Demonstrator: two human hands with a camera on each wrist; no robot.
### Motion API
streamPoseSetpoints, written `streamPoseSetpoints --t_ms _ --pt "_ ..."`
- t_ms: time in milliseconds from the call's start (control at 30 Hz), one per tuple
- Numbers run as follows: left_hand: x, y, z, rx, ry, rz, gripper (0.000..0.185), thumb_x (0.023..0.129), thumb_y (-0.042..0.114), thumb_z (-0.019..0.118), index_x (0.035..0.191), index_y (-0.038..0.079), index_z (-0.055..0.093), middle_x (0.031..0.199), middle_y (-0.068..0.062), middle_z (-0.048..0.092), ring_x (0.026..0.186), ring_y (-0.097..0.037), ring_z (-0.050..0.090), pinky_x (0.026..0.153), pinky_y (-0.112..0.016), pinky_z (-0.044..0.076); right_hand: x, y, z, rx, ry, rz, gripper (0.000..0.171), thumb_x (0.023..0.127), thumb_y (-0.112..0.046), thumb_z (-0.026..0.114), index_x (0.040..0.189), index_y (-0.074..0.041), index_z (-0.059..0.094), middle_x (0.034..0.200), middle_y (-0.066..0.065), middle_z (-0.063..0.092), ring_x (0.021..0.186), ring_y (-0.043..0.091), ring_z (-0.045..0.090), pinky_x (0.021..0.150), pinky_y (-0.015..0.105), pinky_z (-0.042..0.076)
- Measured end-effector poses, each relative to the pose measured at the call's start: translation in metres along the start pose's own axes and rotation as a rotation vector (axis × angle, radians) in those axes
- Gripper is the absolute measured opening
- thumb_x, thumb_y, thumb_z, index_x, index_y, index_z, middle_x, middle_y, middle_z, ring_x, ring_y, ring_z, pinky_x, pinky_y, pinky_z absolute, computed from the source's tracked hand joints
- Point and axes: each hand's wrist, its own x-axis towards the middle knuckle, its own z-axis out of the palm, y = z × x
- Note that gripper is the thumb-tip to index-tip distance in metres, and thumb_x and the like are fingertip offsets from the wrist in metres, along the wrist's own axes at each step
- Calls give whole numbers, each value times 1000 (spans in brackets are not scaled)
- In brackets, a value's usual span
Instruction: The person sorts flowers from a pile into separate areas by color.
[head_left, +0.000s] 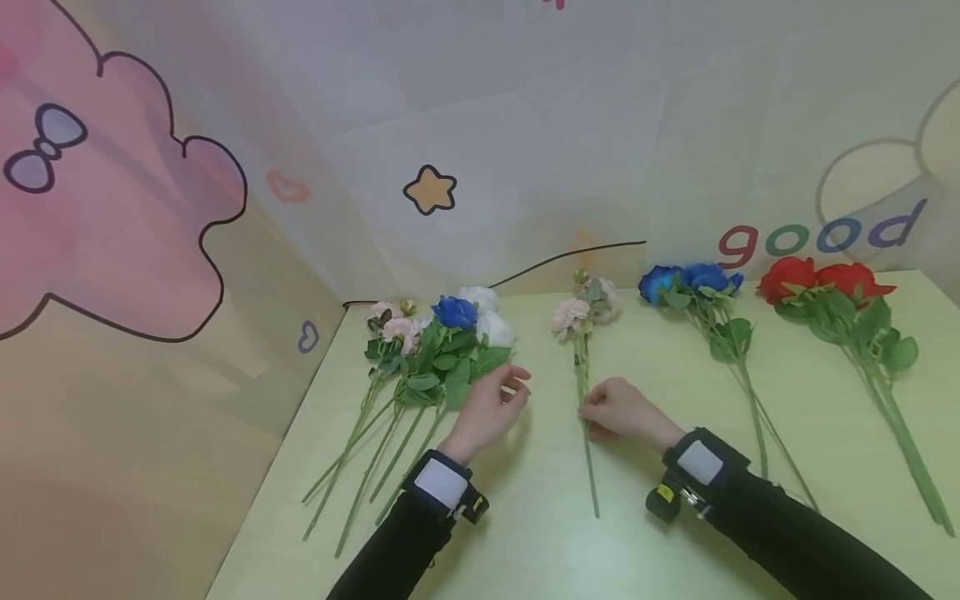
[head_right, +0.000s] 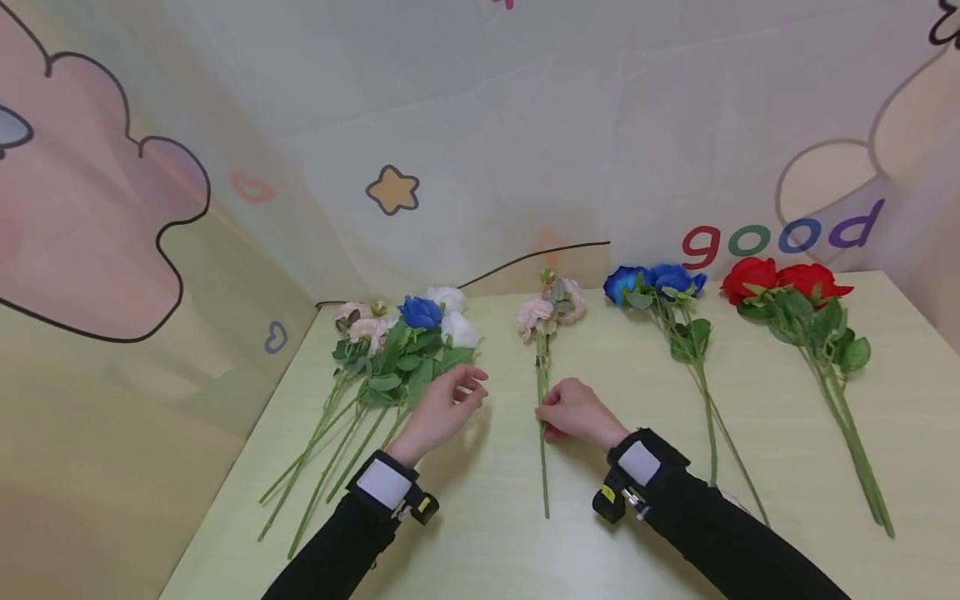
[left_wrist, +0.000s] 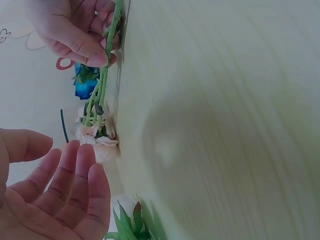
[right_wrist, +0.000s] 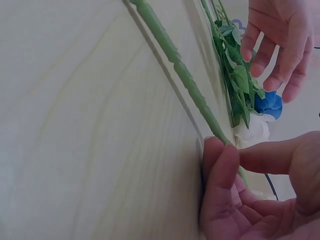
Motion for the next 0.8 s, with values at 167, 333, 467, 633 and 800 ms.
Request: streamPoseSetpoints --t_ms 167,333,467,633,800 --pt "-2 -1 1 9 0 7 26 99 13 57 123 5 64 109 -14 70 88 -21 66 77 -30 54 3 2 0 20 3 15 21 98 -13 60 101 6 67 80 10 69 63 10 66 61 25 55" --pt "-4 -2 1 41 9 8 26 98 12 56 122 6 64 108 -13 71 89 -22 67 76 -30 55 -1 1 -1 37 -3 6 28 99 -16 59 110 9 65 82 11 70 65 11 66 63 27 56" --pt "-5 -4 -1 89 8 2 27 100 13 55 124 5 63 106 -12 70 92 -23 68 77 -32 56 -7 -1 -1 25 31 -20 31 100 -19 58 113 9 63 81 11 69 66 13 64 63 27 54" --pt "-8 -8 -5 196 34 10 27 100 13 56 125 5 63 106 -11 70 93 -24 69 76 -32 56 -13 -2 -2 11 111 -74 31 100 -18 57 117 7 61 85 14 68 67 16 63 62 29 51" --pt "-11 -15 -12 311 133 42 26 99 11 58 123 5 65 108 -12 73 95 -26 70 77 -36 57 -22 -12 -1 99 177 -153 30 100 -15 56 120 8 59 94 21 68 71 17 67 65 28 55"
